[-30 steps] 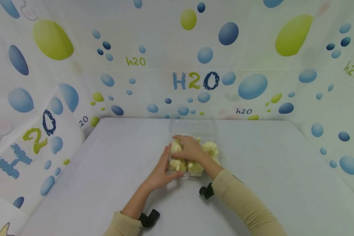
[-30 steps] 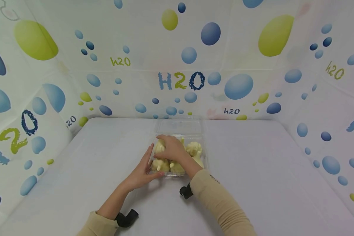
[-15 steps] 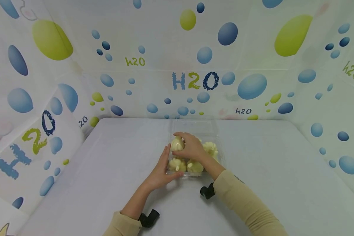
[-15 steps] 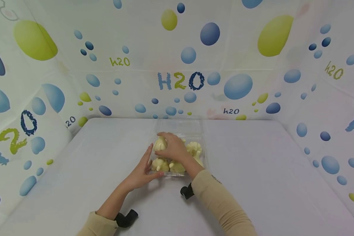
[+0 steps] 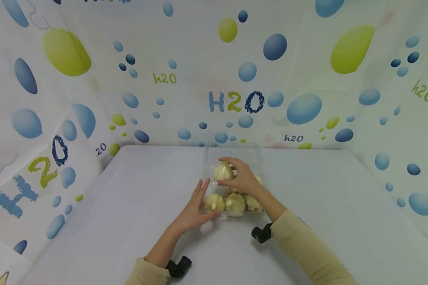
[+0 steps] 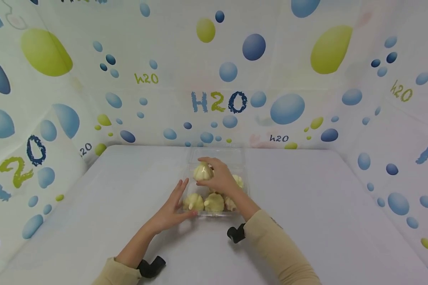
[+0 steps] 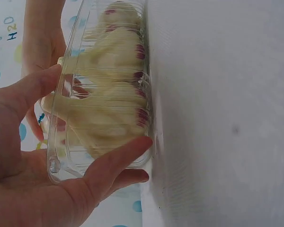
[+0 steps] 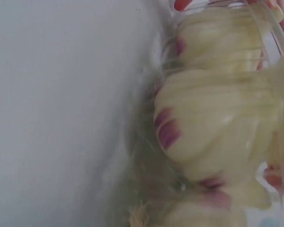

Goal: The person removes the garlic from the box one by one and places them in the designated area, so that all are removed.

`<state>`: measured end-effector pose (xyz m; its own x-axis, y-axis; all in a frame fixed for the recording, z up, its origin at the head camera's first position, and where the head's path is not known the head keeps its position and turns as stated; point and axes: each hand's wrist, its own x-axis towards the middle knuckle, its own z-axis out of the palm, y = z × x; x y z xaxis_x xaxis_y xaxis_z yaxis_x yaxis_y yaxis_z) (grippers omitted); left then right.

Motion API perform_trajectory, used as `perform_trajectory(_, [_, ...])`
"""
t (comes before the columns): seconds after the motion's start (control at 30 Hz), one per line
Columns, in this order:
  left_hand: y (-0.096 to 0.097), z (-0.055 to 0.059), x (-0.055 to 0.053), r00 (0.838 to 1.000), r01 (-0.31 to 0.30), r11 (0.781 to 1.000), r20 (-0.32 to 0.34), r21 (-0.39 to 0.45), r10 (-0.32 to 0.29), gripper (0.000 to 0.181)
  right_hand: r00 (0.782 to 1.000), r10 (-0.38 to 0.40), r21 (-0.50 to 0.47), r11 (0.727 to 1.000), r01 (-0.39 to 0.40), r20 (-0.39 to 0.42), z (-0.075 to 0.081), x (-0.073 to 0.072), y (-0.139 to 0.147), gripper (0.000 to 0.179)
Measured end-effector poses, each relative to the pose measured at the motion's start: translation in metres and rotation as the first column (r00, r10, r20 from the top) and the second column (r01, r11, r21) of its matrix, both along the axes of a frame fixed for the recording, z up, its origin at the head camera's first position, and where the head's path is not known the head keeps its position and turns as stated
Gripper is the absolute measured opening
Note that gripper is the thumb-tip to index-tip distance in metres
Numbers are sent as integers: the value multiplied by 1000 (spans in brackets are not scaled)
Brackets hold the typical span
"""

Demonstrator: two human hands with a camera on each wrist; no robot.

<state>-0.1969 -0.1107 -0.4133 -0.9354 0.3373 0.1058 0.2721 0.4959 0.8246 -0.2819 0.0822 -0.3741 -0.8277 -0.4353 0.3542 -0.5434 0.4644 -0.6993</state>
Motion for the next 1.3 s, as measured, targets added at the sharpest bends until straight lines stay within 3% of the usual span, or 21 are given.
perform_trajectory(0.23, [-1, 3, 0, 1000, -3, 1000, 15, -22, 3, 92, 1000, -19, -10, 1000, 19, -10, 3, 3, 16, 67])
perform_trajectory(0.53, [1, 2, 2, 1000, -26, 1000, 12, -1, 26, 93, 998, -39, -53, 998, 37, -43, 7, 9, 35, 68])
perform_trajectory(0.93, [2, 1, 1, 999, -14, 999, 30, 40, 13, 89, 994, -96, -89, 992, 91, -50, 9, 14, 62, 70])
perform_trajectory(1.3, [2, 1, 2, 999, -26, 1000, 31, 15, 25, 88, 988, -117, -129, 986, 104, -98, 10, 16, 79, 70])
